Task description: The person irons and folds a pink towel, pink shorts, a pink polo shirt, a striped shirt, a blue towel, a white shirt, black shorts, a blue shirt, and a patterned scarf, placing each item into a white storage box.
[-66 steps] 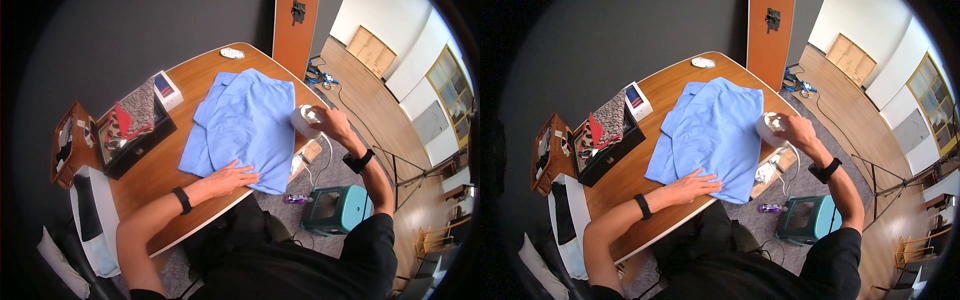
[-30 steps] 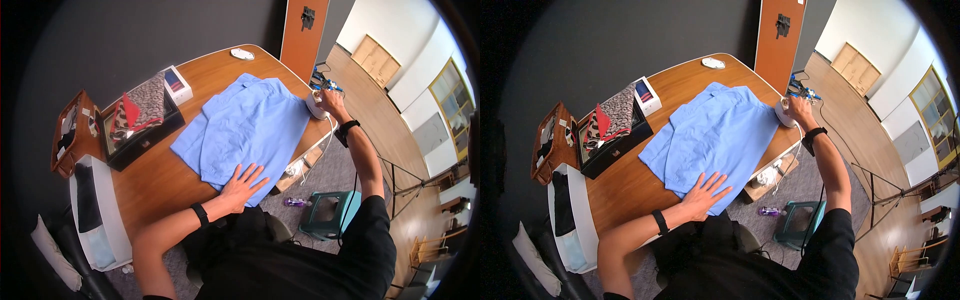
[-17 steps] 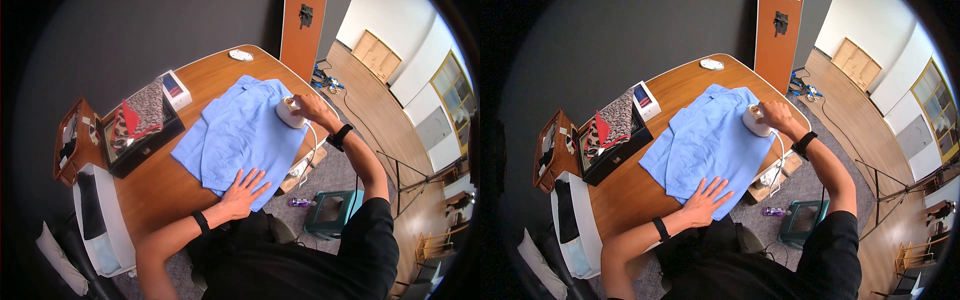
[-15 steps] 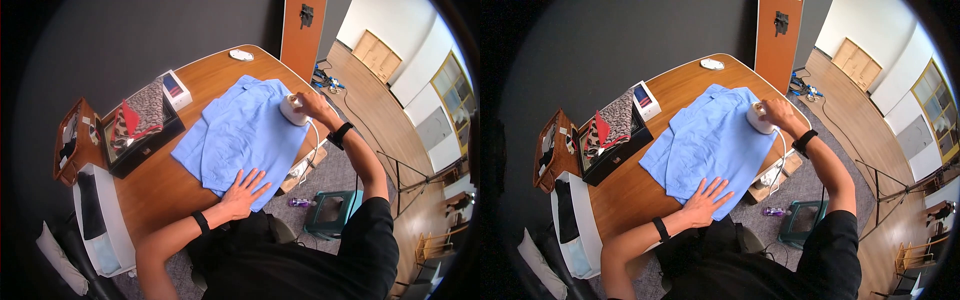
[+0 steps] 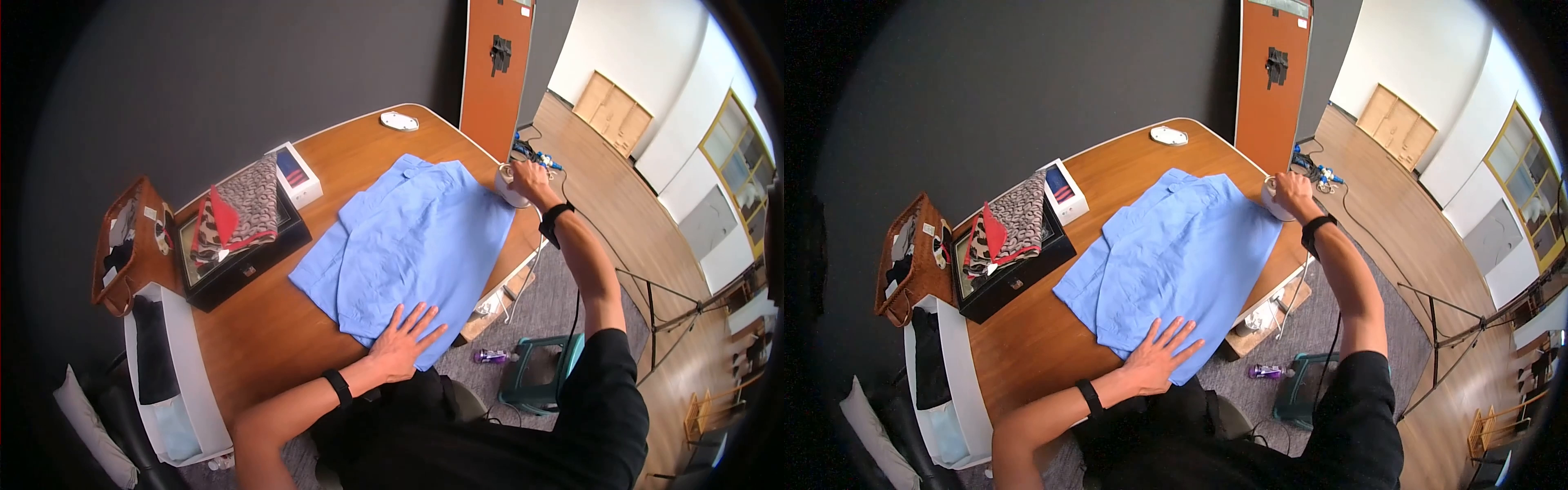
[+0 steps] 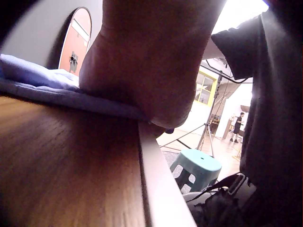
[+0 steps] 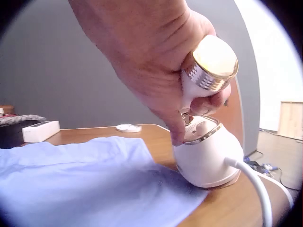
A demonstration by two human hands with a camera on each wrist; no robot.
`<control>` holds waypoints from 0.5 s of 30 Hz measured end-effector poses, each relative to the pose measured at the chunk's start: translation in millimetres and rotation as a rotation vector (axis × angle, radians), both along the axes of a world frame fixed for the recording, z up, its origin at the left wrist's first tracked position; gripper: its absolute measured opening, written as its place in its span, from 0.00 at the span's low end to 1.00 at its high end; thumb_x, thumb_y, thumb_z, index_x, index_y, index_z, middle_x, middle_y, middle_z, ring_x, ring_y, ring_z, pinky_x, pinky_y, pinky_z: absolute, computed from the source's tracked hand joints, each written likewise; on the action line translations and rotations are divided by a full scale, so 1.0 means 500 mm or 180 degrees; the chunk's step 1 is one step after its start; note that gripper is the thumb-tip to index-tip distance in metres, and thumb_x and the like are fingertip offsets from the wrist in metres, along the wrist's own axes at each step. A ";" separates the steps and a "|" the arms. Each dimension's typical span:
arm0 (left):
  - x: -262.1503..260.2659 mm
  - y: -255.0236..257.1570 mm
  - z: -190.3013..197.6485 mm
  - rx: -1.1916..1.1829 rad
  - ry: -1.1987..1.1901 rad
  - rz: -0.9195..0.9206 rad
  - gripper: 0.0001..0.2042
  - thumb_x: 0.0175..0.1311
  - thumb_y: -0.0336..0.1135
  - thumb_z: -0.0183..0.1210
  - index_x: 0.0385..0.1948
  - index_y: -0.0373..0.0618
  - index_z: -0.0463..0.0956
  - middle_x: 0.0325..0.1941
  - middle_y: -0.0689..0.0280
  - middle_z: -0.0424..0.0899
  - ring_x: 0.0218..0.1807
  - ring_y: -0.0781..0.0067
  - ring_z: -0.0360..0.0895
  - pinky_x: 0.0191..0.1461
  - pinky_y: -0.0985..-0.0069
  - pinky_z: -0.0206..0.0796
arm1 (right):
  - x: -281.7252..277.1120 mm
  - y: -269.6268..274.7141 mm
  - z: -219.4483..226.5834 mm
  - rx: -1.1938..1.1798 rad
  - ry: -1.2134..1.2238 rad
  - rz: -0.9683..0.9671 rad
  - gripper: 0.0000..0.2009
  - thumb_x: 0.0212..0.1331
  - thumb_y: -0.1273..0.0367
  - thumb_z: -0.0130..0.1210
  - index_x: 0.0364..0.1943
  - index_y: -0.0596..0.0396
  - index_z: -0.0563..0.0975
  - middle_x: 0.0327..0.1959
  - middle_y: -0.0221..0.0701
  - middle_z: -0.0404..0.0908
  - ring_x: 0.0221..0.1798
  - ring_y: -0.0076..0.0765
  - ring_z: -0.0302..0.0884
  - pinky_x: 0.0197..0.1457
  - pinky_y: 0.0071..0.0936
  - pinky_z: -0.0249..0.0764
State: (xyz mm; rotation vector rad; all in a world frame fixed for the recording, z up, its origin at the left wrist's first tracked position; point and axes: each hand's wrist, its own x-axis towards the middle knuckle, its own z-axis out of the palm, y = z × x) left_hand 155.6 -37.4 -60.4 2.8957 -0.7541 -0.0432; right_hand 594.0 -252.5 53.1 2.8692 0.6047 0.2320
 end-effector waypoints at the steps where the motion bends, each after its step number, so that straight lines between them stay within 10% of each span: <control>1: 0.001 0.001 0.000 -0.0038 0.0023 0.0001 0.50 0.50 0.32 0.60 0.83 0.54 0.48 0.87 0.50 0.41 0.88 0.45 0.35 0.83 0.37 0.30 | -0.039 0.015 0.019 0.0159 -0.0105 0.0185 0.26 0.46 0.58 0.77 0.51 0.48 0.84 0.46 0.42 0.89 0.51 0.52 0.88 0.52 0.46 0.85; 9: 0.008 -0.008 -0.007 -0.0077 0.0071 -0.0009 0.48 0.52 0.34 0.58 0.82 0.54 0.50 0.87 0.51 0.40 0.88 0.45 0.33 0.83 0.36 0.29 | -0.353 0.154 0.071 0.0491 0.0733 0.1645 0.31 0.52 0.50 0.72 0.61 0.42 0.80 0.40 0.43 0.88 0.44 0.55 0.88 0.47 0.48 0.82; 15: 0.007 -0.015 -0.020 -0.0236 -0.0036 0.0044 0.50 0.49 0.33 0.60 0.82 0.52 0.50 0.87 0.49 0.41 0.87 0.45 0.34 0.83 0.36 0.29 | -0.341 0.220 0.013 0.0355 0.0875 0.1499 0.32 0.53 0.47 0.72 0.61 0.42 0.80 0.43 0.44 0.88 0.48 0.56 0.87 0.50 0.50 0.82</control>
